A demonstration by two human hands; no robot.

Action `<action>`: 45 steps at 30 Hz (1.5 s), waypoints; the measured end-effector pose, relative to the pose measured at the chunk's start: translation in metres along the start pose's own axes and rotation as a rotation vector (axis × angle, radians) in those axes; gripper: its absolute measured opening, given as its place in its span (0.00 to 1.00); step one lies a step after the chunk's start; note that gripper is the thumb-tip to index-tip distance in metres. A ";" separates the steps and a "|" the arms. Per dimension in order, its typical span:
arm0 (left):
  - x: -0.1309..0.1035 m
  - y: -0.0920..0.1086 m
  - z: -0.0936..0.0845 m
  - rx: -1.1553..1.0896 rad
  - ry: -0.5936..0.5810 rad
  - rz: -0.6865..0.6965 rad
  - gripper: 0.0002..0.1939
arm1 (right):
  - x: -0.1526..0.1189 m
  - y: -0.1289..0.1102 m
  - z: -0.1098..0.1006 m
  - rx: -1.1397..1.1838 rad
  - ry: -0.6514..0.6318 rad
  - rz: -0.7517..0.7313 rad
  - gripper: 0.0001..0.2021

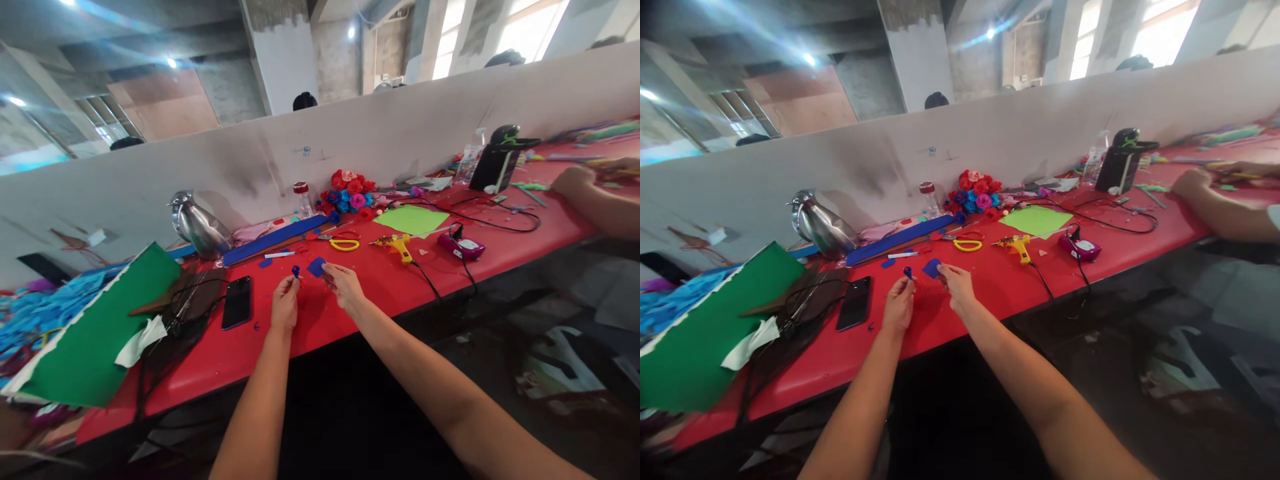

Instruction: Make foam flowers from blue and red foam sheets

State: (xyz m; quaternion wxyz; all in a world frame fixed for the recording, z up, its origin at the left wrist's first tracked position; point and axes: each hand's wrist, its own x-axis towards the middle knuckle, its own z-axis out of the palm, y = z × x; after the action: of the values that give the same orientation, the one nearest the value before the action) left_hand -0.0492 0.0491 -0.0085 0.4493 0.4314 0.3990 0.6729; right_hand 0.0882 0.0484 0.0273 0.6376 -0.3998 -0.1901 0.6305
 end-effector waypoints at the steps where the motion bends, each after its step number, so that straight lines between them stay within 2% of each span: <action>1: 0.000 0.000 0.000 -0.010 -0.005 -0.013 0.12 | 0.000 0.000 0.001 0.004 0.005 -0.001 0.06; 12: -0.003 0.007 0.002 -0.025 -0.072 -0.105 0.14 | -0.010 0.004 0.017 -0.011 -0.024 -0.058 0.08; 38: -0.005 0.007 0.008 0.006 -0.094 -0.081 0.10 | -0.015 0.006 0.017 -0.050 -0.054 -0.120 0.05; 45: -0.004 0.007 0.007 0.000 -0.095 -0.080 0.11 | -0.016 0.011 0.018 -0.069 -0.096 -0.136 0.09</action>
State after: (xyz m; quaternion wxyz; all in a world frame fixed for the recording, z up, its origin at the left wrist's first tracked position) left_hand -0.0432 0.0441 -0.0008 0.4944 0.4467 0.3939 0.6332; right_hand 0.0655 0.0362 0.0340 0.6550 -0.3769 -0.2686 0.5973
